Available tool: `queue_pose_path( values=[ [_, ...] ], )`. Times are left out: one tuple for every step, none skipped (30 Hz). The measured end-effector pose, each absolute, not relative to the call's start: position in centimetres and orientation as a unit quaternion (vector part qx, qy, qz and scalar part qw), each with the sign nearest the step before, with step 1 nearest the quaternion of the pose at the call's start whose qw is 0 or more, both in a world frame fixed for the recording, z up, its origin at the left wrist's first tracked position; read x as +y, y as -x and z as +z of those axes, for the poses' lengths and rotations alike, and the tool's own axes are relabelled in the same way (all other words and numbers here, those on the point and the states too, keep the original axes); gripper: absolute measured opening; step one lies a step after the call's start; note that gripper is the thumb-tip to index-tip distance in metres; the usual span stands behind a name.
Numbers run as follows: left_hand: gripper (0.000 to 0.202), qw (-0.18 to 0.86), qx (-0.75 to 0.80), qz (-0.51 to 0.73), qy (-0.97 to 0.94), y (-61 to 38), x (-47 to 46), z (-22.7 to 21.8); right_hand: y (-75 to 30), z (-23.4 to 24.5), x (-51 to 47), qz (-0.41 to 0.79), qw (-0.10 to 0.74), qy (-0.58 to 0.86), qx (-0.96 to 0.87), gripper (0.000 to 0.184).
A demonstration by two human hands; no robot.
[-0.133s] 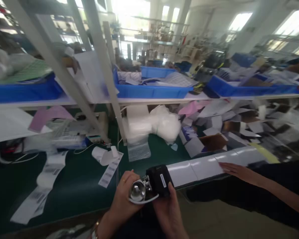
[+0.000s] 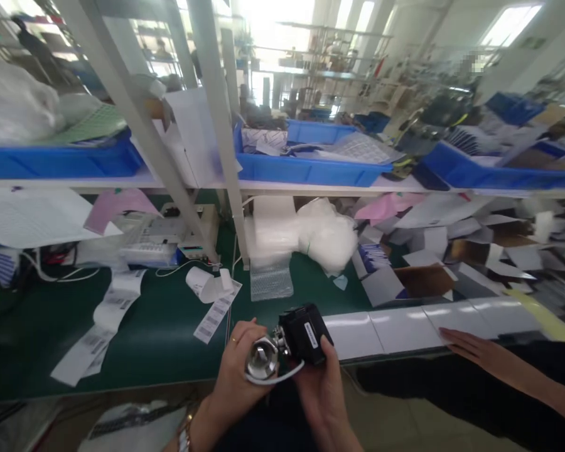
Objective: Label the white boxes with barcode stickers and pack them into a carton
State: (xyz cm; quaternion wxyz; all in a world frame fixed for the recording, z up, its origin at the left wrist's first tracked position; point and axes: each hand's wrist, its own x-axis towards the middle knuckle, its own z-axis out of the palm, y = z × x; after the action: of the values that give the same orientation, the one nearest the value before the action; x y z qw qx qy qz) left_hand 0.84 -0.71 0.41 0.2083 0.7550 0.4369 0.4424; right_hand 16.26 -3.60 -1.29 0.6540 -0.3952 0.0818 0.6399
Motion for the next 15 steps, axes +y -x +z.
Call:
queue_pose_path(
  values=[
    [0.038, 0.198, 0.448, 0.45, -0.747, -1.1, -1.0, 0.5, -16.5, -1.0, -2.9, 0.633, 0.65, 0.412, 0.084, 0.045],
    [0.038, 0.19, 0.458, 0.457, -0.738, -1.3, -1.2, 0.5, -16.7, -0.7, -2.4, 0.628, 0.645, 0.427, 0.085, 0.047],
    [0.039, 0.183, 0.469, 0.462, -0.73, -1.6, -1.4, 0.5, -16.9, -0.5, -1.8, 0.625, 0.64, 0.438, 0.084, 0.049],
    [0.039, 0.176, 0.481, 0.467, -0.721, -1.9, -1.5, 0.5, -17.1, -0.3, -1.4, 0.624, 0.637, 0.446, 0.082, 0.049],
    [0.039, 0.168, 0.492, 0.471, -0.713, -2.2, -1.7, 0.4, -17.2, -0.2, -1.0, 0.622, 0.634, 0.452, 0.079, 0.048],
    [0.039, 0.158, 0.503, 0.475, -0.705, -2.6, -1.9, 0.4, -17.3, 0.0, -0.7, 0.622, 0.632, 0.456, 0.076, 0.046],
    [0.04, 0.149, 0.514, 0.478, -0.696, -3.0, -2.1, 0.3, -17.4, 0.1, -0.3, 0.624, 0.628, 0.459, 0.071, 0.045],
    [0.04, 0.139, 0.524, 0.482, -0.688, -3.4, -2.2, 0.2, -17.5, 0.3, 0.0, 0.627, 0.625, 0.462, 0.064, 0.043],
    [0.041, 0.131, 0.533, 0.486, -0.68, -3.9, -2.5, 0.1, -17.7, 0.3, 0.3, 0.629, 0.622, 0.463, 0.056, 0.042],
    [0.042, 0.127, 0.542, 0.489, -0.672, -4.3, -2.7, 0.0, -17.9, 0.4, 0.7, 0.631, 0.62, 0.464, 0.049, 0.041],
    [0.042, 0.128, 0.551, 0.489, -0.664, -4.7, -3.0, -0.1, -18.2, 0.3, 1.0, 0.632, 0.619, 0.464, 0.04, 0.041],
    [0.043, 0.135, 0.56, 0.488, -0.656, -5.0, -3.3, -0.1, -18.6, 0.1, 1.4, 0.633, 0.62, 0.462, 0.032, 0.04],
    [0.045, 0.151, 0.566, 0.484, -0.65, -5.2, -3.7, -0.2, -19.0, -0.1, 1.7, 0.638, 0.621, 0.455, 0.022, 0.038],
    [0.048, 0.177, 0.567, 0.477, -0.648, -5.3, -4.0, -0.1, -19.5, -0.5, 2.1, 0.649, 0.62, 0.44, 0.007, 0.036],
    [0.051, 0.209, 0.563, 0.469, -0.648, -5.3, -4.3, 0.0, -19.9, -0.8, 2.4, 0.667, 0.616, 0.419, -0.01, 0.034]
  ],
)
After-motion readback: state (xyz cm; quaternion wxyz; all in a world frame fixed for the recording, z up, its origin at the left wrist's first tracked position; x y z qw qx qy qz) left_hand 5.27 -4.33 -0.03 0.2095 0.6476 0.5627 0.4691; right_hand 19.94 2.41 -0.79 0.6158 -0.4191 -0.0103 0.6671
